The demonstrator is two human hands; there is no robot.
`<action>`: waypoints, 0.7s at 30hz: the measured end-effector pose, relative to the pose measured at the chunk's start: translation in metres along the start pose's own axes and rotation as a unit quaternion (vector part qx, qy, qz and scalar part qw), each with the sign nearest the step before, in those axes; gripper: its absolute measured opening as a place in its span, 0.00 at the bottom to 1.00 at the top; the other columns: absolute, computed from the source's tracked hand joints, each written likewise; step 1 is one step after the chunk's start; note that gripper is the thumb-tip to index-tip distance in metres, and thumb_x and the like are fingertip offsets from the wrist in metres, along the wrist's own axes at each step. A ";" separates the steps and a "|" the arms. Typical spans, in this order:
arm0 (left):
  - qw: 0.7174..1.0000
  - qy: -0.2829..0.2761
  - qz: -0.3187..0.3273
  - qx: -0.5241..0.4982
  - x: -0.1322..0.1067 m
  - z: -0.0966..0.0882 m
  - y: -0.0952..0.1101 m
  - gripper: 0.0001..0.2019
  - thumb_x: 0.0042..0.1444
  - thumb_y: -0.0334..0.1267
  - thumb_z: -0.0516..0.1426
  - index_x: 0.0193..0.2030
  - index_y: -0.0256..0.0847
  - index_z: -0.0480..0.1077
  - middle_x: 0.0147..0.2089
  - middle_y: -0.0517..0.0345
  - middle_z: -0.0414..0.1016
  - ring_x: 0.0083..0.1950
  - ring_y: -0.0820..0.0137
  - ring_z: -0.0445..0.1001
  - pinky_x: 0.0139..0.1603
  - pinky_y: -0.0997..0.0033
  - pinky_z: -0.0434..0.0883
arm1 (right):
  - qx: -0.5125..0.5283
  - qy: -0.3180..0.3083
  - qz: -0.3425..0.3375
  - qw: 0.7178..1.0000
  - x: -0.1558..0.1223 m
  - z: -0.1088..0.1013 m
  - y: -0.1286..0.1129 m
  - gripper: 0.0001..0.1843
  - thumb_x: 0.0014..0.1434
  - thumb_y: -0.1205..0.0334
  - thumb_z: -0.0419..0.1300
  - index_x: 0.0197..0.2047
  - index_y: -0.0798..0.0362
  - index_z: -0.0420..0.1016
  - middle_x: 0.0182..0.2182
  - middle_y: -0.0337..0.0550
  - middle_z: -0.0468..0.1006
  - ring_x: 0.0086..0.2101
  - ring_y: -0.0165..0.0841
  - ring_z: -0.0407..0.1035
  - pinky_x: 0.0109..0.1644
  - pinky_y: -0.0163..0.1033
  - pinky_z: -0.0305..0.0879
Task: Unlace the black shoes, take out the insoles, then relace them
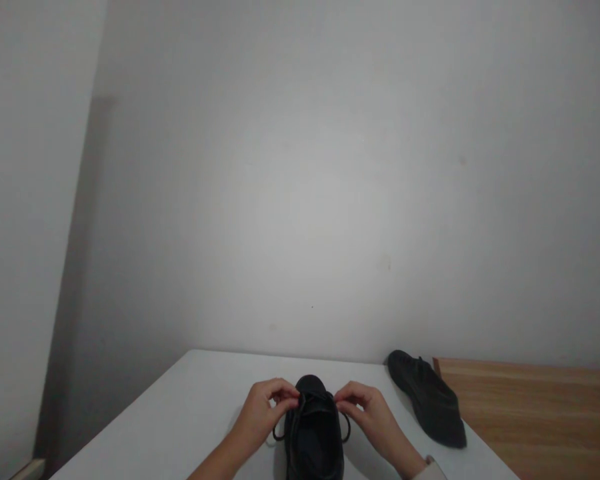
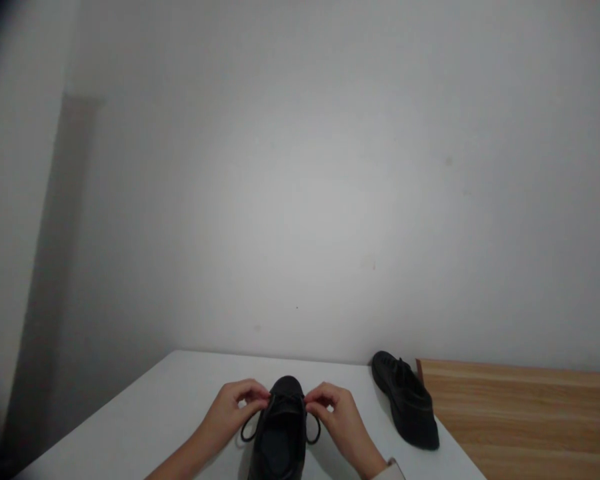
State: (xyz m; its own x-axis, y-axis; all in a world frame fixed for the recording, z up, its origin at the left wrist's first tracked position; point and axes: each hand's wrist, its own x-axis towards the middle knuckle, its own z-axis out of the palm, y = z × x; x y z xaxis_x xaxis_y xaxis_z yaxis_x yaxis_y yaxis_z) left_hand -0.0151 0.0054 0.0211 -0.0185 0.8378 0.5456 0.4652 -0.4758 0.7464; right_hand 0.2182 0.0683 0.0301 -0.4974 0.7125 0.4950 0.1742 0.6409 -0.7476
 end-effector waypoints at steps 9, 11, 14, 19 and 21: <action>0.998 -0.032 0.017 0.045 0.001 -0.003 0.023 0.06 0.48 0.30 0.56 0.31 0.38 0.75 0.33 0.53 0.75 0.33 0.69 0.73 0.36 0.73 0.68 | -0.137 -0.052 -0.017 0.989 -0.012 -0.003 -0.045 0.17 0.62 0.56 0.50 0.49 0.50 0.72 0.37 0.46 0.77 0.36 0.36 0.71 0.38 0.37 0.64; 0.996 -0.047 0.020 0.078 0.001 -0.004 0.034 0.07 0.50 0.31 0.55 0.33 0.38 0.74 0.33 0.53 0.74 0.33 0.69 0.72 0.35 0.73 0.67 | -0.225 -0.063 -0.032 0.972 -0.009 -0.001 -0.055 0.14 0.60 0.63 0.50 0.43 0.51 0.76 0.36 0.46 0.77 0.36 0.35 0.70 0.39 0.37 0.63; 0.989 -0.071 0.012 0.129 0.001 -0.002 0.051 0.09 0.53 0.35 0.55 0.39 0.40 0.74 0.34 0.54 0.73 0.34 0.68 0.70 0.36 0.72 0.66 | -0.342 -0.084 -0.021 0.936 -0.001 0.006 -0.063 0.14 0.54 0.72 0.50 0.36 0.53 0.77 0.32 0.47 0.77 0.34 0.35 0.71 0.38 0.36 0.61; 0.950 -0.112 0.006 0.292 0.003 0.010 0.071 0.12 0.46 0.26 0.53 0.36 0.41 0.73 0.37 0.51 0.72 0.37 0.64 0.71 0.37 0.68 0.65 | -0.459 -0.129 0.004 0.879 0.013 0.019 -0.072 0.17 0.54 0.76 0.49 0.38 0.56 0.78 0.33 0.54 0.79 0.35 0.40 0.74 0.36 0.38 0.63; 0.928 -0.131 -0.006 0.350 0.007 0.016 0.072 0.14 0.43 0.22 0.51 0.33 0.38 0.74 0.39 0.46 0.72 0.38 0.60 0.72 0.36 0.66 0.66 | -0.488 -0.144 0.011 0.861 0.017 0.024 -0.078 0.16 0.55 0.77 0.50 0.38 0.58 0.78 0.34 0.56 0.80 0.36 0.42 0.75 0.36 0.38 0.64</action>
State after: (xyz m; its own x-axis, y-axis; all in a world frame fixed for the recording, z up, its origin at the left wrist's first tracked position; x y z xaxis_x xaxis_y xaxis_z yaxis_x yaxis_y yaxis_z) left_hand 0.0325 -0.0184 0.0726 0.1447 0.9221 0.3590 0.9285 -0.2519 0.2728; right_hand 0.1758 0.0235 0.0868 -0.6499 0.7177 0.2503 0.7477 0.6628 0.0410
